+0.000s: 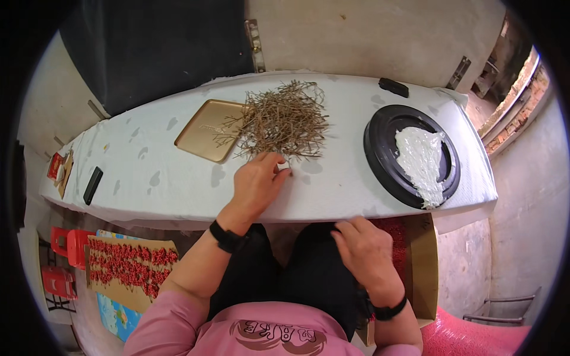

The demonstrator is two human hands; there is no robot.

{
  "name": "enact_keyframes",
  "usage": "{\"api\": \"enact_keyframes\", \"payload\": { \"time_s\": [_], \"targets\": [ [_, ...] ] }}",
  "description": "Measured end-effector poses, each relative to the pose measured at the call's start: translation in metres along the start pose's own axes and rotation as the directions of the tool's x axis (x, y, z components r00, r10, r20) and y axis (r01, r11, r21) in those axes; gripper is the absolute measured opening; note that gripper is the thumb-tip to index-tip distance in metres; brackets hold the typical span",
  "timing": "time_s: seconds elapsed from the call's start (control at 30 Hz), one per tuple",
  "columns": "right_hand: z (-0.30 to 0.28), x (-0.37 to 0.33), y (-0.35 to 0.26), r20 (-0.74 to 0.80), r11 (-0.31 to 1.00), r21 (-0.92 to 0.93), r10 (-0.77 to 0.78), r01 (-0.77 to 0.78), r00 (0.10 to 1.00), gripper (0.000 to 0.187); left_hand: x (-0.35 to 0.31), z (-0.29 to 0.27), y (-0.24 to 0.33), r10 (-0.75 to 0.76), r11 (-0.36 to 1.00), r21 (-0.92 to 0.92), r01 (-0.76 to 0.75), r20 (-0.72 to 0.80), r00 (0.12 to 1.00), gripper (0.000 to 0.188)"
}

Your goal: Assembling decorative floral picks by dipping stems into a white substance and then into red beads.

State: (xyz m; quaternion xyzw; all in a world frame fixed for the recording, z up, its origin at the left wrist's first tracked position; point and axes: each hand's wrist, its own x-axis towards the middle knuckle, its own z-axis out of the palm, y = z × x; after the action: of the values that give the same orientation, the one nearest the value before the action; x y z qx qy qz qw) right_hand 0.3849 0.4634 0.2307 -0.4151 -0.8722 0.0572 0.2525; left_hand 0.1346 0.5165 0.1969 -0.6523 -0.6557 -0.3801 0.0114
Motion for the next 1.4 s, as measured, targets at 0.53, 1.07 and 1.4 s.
{"api": "enact_keyframes", "payload": {
  "time_s": [0.53,1.07,1.4],
  "targets": [
    [0.043,0.066,-0.025,-0.233,0.972,0.229,0.105,-0.051,0.967,0.025,-0.022,0.01,0.039,-0.348,0.108,-0.758,0.643,0.577,0.739,0.019],
    [0.049,0.055,-0.019,-0.21,0.996,0.078,0.05,-0.034,0.976,0.013,-0.024,0.016,0.027,-0.355,0.1,-0.806,0.583,0.519,0.778,0.013],
    [0.028,0.045,-0.015,-0.185,0.999,0.044,0.023,-0.015,0.982,0.012,-0.011,0.022,0.02,-0.249,0.024,-0.766,0.643,0.618,0.746,0.013]
  ]
}}
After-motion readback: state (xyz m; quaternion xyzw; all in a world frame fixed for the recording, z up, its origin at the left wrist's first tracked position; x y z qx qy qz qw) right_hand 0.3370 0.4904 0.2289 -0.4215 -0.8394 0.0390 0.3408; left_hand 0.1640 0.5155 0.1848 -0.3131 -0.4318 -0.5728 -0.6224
